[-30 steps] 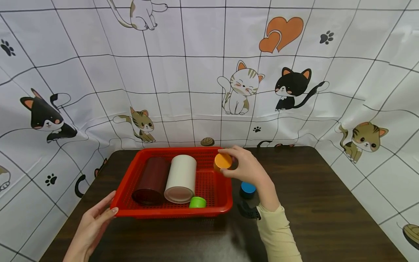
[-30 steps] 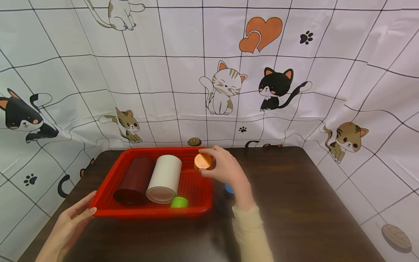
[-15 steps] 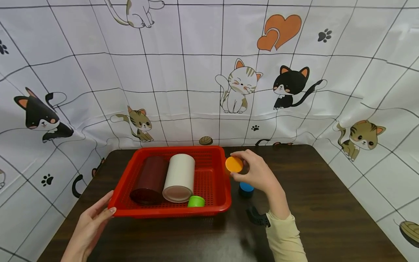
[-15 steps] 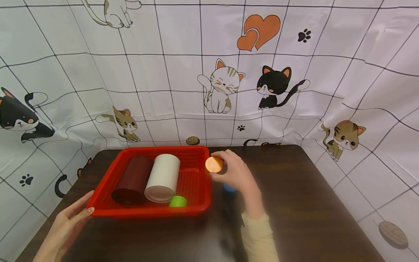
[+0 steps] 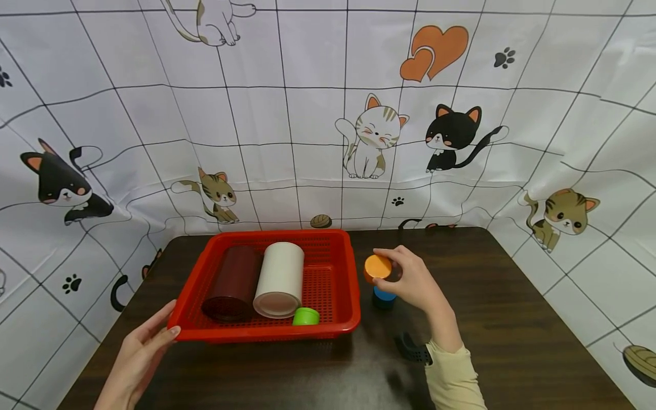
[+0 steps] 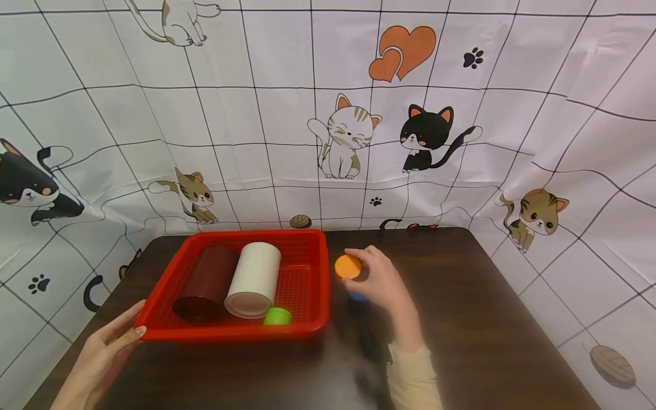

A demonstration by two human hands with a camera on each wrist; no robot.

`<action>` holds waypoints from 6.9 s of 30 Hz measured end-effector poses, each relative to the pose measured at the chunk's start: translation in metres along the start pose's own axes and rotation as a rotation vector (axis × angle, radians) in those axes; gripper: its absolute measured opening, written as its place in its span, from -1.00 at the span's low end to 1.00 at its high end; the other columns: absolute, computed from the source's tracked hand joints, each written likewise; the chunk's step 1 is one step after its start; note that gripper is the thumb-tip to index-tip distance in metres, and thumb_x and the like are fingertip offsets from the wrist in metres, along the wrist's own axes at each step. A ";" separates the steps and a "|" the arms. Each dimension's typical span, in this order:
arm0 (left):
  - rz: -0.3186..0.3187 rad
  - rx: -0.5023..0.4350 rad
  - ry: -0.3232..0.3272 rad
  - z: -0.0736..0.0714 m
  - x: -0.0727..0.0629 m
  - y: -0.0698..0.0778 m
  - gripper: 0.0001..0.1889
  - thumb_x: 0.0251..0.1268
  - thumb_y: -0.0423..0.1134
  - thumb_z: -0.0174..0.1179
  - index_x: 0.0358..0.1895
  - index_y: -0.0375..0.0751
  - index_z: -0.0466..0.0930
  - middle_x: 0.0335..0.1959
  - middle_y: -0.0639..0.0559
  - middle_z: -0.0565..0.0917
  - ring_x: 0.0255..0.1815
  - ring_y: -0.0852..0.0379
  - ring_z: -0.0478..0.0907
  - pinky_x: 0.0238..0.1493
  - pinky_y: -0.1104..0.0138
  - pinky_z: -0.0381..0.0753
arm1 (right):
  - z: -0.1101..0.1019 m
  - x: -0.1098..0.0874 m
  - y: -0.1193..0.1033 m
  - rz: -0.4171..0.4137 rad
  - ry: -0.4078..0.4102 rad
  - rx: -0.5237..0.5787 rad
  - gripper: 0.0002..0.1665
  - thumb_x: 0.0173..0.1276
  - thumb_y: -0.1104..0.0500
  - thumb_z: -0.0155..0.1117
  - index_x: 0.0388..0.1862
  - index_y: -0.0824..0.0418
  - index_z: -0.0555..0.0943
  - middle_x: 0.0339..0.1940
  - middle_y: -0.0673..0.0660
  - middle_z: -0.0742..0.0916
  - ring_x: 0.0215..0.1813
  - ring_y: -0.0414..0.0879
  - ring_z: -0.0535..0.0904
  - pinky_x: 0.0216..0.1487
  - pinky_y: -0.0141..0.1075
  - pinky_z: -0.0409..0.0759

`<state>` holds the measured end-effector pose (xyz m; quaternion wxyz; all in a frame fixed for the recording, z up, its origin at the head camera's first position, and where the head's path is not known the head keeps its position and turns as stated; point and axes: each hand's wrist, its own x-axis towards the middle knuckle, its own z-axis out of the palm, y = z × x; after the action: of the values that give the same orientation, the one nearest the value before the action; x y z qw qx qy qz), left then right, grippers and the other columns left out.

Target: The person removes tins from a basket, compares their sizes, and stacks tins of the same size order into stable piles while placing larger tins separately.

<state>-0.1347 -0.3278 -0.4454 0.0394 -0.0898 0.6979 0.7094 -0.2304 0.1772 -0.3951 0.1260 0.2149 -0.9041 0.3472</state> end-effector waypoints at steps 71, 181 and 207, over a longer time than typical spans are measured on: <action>0.099 -0.059 -0.023 0.001 0.001 -0.004 -0.29 0.47 -0.36 0.09 0.57 -0.24 -0.03 0.05 0.61 0.52 0.01 0.52 0.57 -0.06 0.55 0.62 | 0.020 -0.016 0.050 0.145 -0.134 -0.072 -0.33 0.22 0.10 0.43 0.30 0.27 0.53 0.02 0.20 0.68 -0.08 -0.03 0.53 0.04 -0.12 0.57; 0.084 -0.069 -0.032 0.000 0.002 -0.002 -0.28 0.46 -0.34 0.10 0.57 -0.23 -0.04 0.05 0.65 0.52 0.02 0.54 0.56 -0.05 0.54 0.62 | -0.010 0.112 -0.073 -0.328 -0.363 -0.145 -0.43 0.33 0.08 0.31 0.33 -0.02 0.51 0.27 0.03 0.58 0.31 -0.01 0.43 0.35 0.00 0.45; 0.098 -0.058 -0.035 -0.002 0.001 -0.003 -0.30 0.47 -0.35 0.09 0.58 -0.20 -0.01 0.06 0.60 0.55 0.03 0.52 0.57 -0.05 0.53 0.61 | 0.035 0.129 -0.099 -0.522 -0.852 -0.232 -0.35 0.30 0.11 0.39 0.38 -0.08 0.50 0.16 -0.01 0.66 0.11 -0.12 0.56 0.13 -0.25 0.57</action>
<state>-0.1345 -0.3297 -0.4483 0.0139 -0.0442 0.6797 0.7320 -0.2991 0.0485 -0.3157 -0.1480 0.5406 -0.8240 0.0834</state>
